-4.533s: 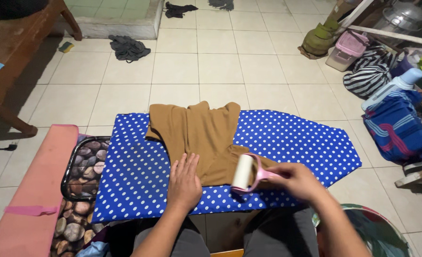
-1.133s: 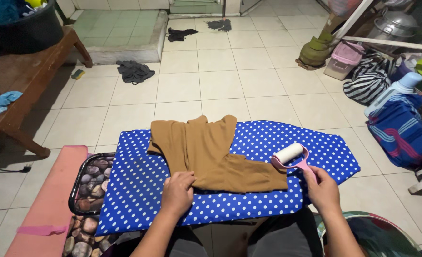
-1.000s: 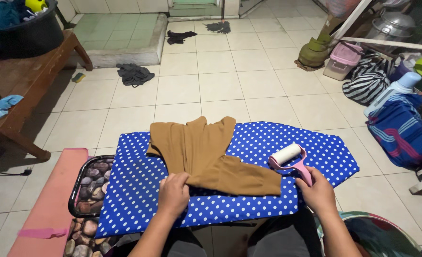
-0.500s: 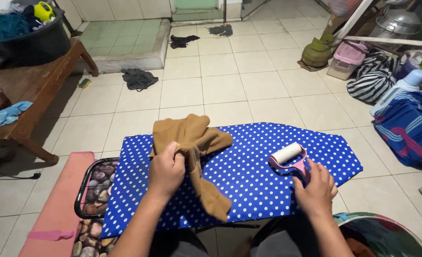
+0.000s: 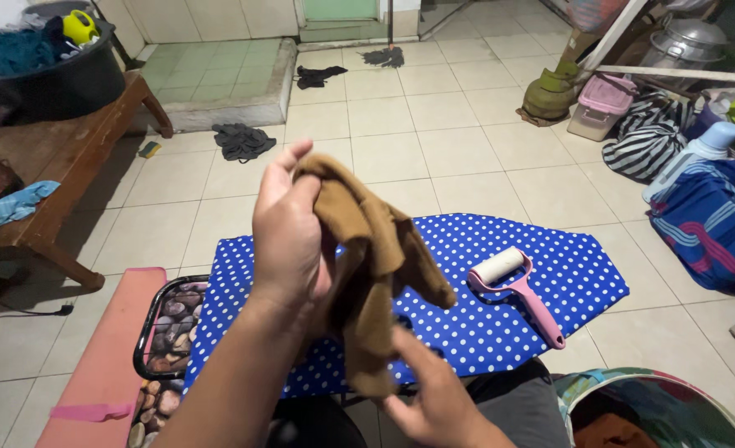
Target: The person uses a pink lint roller to roll over a light blue baby onesie and then a brown long-sleeved shirt laid on a blue polka-dotted ironing board. The person flips and repositions the garments to cover different areas.
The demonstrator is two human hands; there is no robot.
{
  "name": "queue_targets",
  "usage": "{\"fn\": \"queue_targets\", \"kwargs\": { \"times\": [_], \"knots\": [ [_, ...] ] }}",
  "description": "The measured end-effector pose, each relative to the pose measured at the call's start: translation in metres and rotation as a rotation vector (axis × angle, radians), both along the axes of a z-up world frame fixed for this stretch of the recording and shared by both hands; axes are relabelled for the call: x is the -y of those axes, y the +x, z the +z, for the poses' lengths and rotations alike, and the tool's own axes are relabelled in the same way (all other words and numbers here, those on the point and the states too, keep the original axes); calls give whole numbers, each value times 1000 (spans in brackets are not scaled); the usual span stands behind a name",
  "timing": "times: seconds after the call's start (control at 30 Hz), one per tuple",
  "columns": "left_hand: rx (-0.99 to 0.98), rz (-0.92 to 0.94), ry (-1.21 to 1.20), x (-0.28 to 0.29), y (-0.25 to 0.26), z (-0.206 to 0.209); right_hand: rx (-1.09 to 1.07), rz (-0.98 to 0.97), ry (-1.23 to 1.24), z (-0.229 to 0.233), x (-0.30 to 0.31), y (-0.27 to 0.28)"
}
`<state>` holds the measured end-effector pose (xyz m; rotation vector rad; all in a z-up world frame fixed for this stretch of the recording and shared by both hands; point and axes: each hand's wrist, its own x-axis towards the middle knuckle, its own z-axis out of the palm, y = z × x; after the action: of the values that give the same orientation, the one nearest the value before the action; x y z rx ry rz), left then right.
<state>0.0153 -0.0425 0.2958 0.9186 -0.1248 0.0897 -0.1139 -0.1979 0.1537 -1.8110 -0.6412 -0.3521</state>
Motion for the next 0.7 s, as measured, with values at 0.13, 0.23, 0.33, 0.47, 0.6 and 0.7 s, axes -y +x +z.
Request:
{"fn": "queue_targets", "kwargs": {
  "times": [0.13,0.23,0.33,0.47,0.6,0.7],
  "knots": [
    [129,-77,-72,1,-12,42,-560,-11,-287,-5,6,15],
    [153,-104,-149,4,-18,59,-398,-56,-197,-40,17,19],
    [213,-92,-218,5,-20,65,-524,77,537,-62,26,12],
    [203,-31,-208,2,-17,63,-740,381,768,-43,13,-1],
    [198,2,-197,-4,-12,55,-695,375,703,-24,8,-8],
    [187,78,-159,-14,-5,49,-685,278,873,-24,14,-3]
  ]
}}
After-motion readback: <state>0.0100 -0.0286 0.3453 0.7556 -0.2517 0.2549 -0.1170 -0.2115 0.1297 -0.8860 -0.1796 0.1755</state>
